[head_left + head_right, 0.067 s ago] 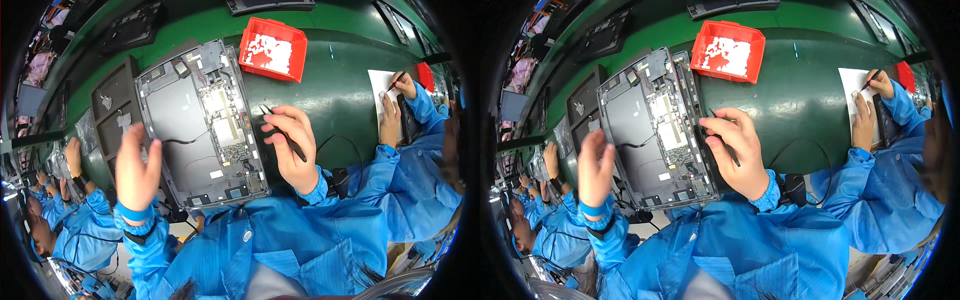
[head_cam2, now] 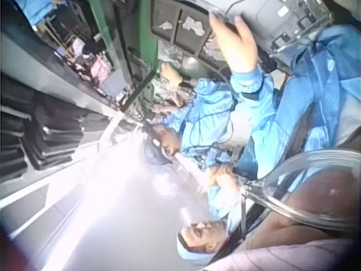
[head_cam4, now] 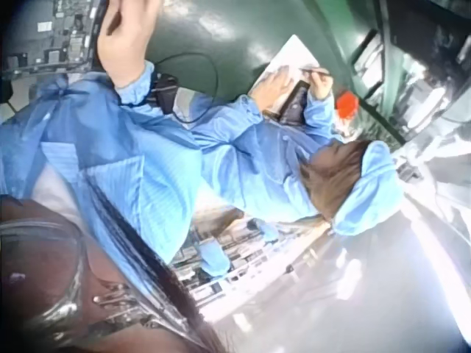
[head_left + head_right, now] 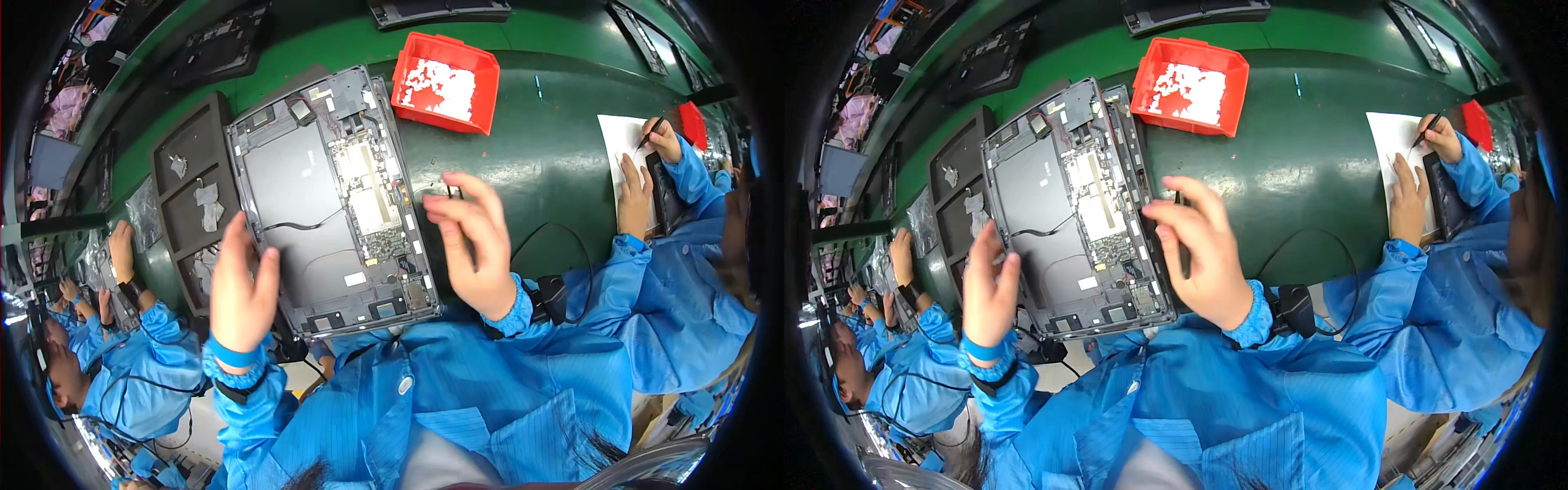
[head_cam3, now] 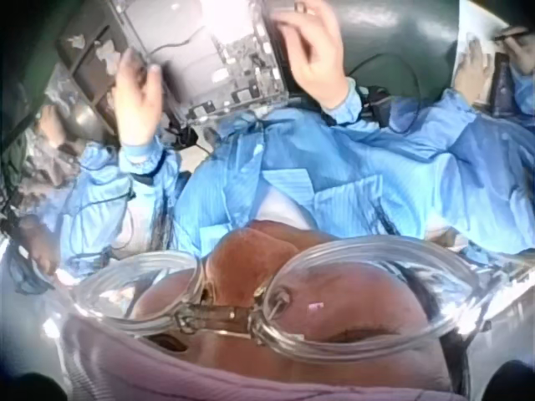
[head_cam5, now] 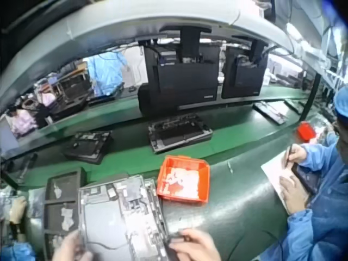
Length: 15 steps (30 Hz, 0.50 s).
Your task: The person assembles the internal components of a tablet device by placing a motherboard, ribbon cable, and battery unit from a component tray into the tablet. The person uses tweezers and a spudger to precisely position the components.
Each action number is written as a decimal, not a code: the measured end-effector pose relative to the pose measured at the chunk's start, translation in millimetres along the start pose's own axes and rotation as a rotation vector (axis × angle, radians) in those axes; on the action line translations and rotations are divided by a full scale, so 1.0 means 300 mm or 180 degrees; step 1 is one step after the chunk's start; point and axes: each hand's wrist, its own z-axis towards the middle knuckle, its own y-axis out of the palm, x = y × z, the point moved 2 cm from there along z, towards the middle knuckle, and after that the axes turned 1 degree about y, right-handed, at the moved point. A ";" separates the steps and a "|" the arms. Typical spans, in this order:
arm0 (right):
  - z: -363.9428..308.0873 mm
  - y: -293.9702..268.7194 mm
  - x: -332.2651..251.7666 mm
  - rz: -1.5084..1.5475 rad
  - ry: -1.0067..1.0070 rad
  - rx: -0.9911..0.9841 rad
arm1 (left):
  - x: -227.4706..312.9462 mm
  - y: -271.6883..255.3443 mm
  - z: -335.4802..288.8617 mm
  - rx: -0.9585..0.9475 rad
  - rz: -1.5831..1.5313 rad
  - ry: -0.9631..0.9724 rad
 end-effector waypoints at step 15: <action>-0.089 0.051 -0.037 0.0228 -0.0281 0.0173 | 0.015 0.096 -0.119 0.1162 -0.1916 0.0270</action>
